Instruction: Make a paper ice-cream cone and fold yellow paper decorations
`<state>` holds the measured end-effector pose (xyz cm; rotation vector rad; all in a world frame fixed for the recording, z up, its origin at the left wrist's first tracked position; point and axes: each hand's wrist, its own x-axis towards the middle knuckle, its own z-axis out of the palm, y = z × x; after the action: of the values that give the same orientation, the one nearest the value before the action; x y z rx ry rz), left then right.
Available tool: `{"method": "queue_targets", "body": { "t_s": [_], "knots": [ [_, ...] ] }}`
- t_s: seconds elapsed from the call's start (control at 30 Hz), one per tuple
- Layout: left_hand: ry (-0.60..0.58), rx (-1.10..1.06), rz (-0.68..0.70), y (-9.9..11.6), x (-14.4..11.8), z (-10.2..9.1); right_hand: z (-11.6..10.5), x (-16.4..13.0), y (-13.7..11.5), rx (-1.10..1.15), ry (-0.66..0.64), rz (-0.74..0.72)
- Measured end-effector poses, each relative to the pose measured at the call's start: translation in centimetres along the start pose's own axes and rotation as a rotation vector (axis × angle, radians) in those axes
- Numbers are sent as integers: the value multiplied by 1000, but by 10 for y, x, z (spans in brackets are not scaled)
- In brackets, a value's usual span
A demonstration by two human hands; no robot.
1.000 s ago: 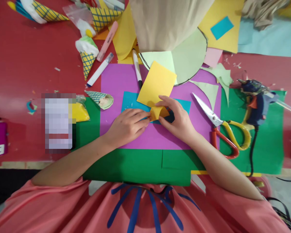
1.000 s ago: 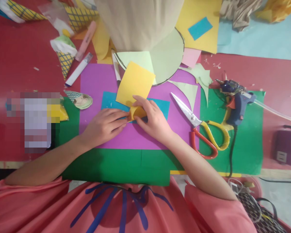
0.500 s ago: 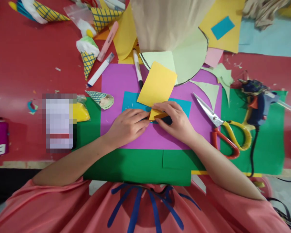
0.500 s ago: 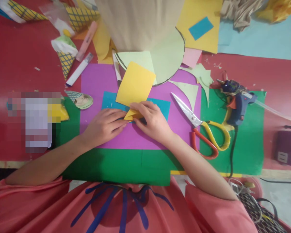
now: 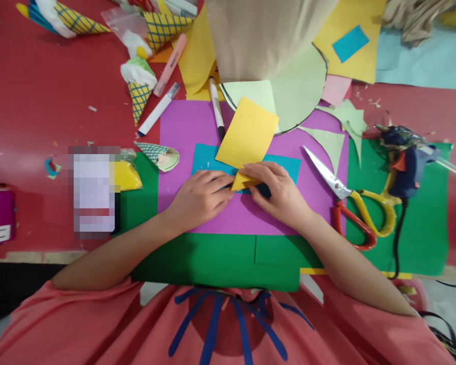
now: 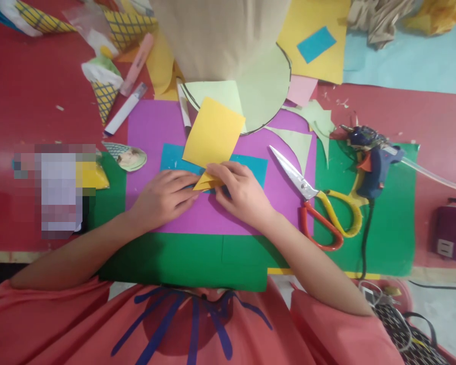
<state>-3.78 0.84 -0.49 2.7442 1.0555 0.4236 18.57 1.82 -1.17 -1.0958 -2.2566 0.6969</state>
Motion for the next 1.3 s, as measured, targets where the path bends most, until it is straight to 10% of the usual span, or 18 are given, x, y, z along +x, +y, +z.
{"method": "queue_targets", "body": {
  "t_s": [0.57,0.8,1.3],
  "knots": [
    [10,-19,-6,0,0,1,-6,-8,-10,-191,-80,-97],
    [207,-88,-71,2,-2,-3,-7,-9,-12,-228,-155,-111],
    [45,-4,46,3,1,-1,-14,-15,-23,-409,-188,-117]
  ]
}}
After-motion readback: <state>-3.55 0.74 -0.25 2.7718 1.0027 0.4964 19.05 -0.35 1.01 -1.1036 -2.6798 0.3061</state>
